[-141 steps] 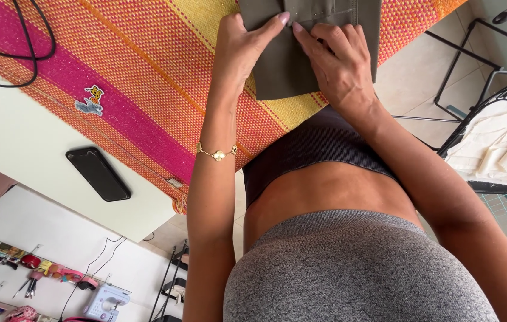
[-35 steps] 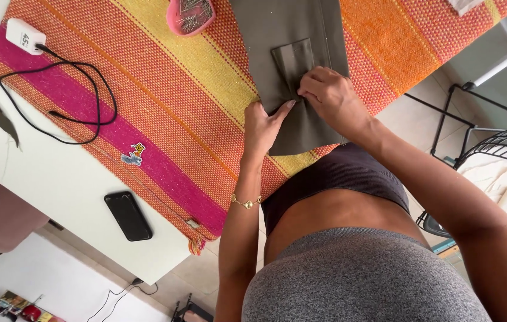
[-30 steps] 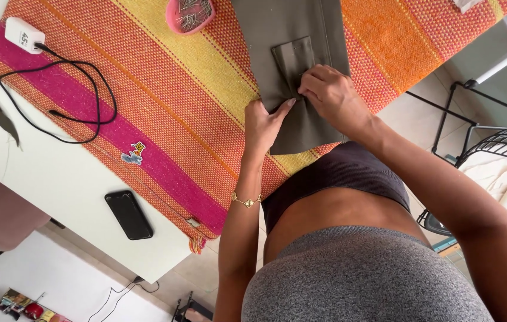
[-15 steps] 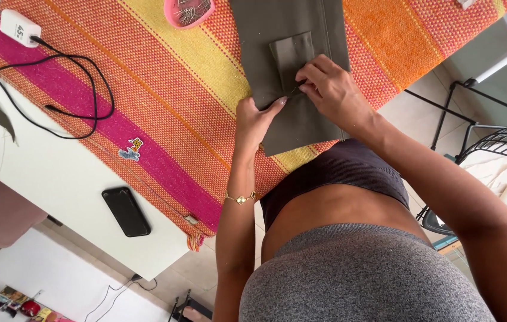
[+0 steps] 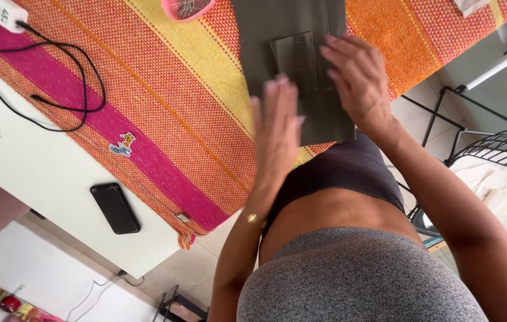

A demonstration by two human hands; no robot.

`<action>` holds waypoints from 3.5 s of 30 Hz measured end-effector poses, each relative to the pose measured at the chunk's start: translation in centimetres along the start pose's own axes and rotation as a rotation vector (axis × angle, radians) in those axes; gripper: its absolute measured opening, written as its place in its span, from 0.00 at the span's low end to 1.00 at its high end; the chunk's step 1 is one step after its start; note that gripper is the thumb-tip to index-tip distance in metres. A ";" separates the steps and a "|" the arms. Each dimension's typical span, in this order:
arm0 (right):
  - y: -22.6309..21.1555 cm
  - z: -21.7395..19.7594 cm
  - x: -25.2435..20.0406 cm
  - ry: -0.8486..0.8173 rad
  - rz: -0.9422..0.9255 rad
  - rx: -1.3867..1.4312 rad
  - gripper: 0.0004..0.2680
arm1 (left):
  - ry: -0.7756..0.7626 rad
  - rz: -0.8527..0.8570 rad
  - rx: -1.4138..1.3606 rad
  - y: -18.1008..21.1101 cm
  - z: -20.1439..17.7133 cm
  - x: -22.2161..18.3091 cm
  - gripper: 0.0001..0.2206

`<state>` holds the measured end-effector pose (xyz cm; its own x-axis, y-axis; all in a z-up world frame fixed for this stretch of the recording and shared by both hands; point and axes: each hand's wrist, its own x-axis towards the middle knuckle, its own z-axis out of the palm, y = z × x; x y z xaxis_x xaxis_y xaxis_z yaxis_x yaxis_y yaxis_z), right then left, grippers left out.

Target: Positioning and pinning fabric pockets onto a vest piece, followed by placing decorative patches.

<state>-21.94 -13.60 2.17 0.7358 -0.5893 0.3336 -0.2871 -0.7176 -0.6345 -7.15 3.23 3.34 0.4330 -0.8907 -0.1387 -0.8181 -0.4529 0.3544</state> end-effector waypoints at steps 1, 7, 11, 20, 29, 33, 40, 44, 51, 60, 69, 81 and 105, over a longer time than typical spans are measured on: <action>1.2 0.4 -0.3 -0.060 -0.086 -0.071 0.15 | -0.081 0.265 0.276 1.3 0.7 0.1 0.33; 1.3 1.4 0.2 -0.235 -0.094 -0.205 0.17 | -0.107 0.255 0.363 1.7 1.7 0.4 0.39; 2.1 1.1 0.8 -0.264 -0.082 -0.205 0.17 | -0.112 0.232 0.279 0.2 2.3 0.0 0.40; 9.5 -3.2 12.3 -0.054 -0.004 0.030 0.12 | 0.435 -0.445 -0.698 -1.8 -1.2 -3.6 0.17; 12.3 0.3 18.3 -0.446 0.026 0.062 0.13 | 0.269 -0.693 -0.555 1.9 1.6 -3.4 0.14; 11.4 -5.9 16.9 -0.440 0.143 0.007 0.17 | 0.233 -0.872 -0.966 1.2 -2.5 -0.9 0.17; 10.7 -12.0 9.2 -0.531 0.651 -0.111 0.16 | 0.456 -0.629 -0.855 -2.9 -3.5 5.6 0.25; 8.0 -10.3 8.7 -0.163 0.063 -0.212 0.15 | 0.537 -0.492 -0.124 -0.2 0.7 6.6 0.24; 7.7 -2.3 12.1 -0.504 -0.121 0.130 0.12 | 0.423 -0.246 0.017 5.2 4.9 5.7 0.29; 7.5 -0.4 12.7 -0.576 0.011 0.123 0.08 | 0.324 -0.335 0.101 5.3 5.4 5.9 0.35; 9.0 0.6 11.7 -0.525 0.054 0.109 0.07 | 0.480 -0.317 -0.348 5.4 6.1 6.0 0.29; 7.7 -0.1 11.1 -0.463 0.102 0.116 0.08 | 0.264 -0.070 0.085 6.7 6.2 6.0 0.33; 9.7 -2.0 7.0 -0.306 -0.239 -0.109 0.18 | 0.174 -0.087 0.131 7.3 6.0 6.0 0.33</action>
<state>-20.75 -25.42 -0.26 0.9334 -0.2756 0.2296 -0.1373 -0.8659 -0.4811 -12.80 -5.64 -0.50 0.5535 -0.8329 0.0024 -0.8121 -0.5390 0.2235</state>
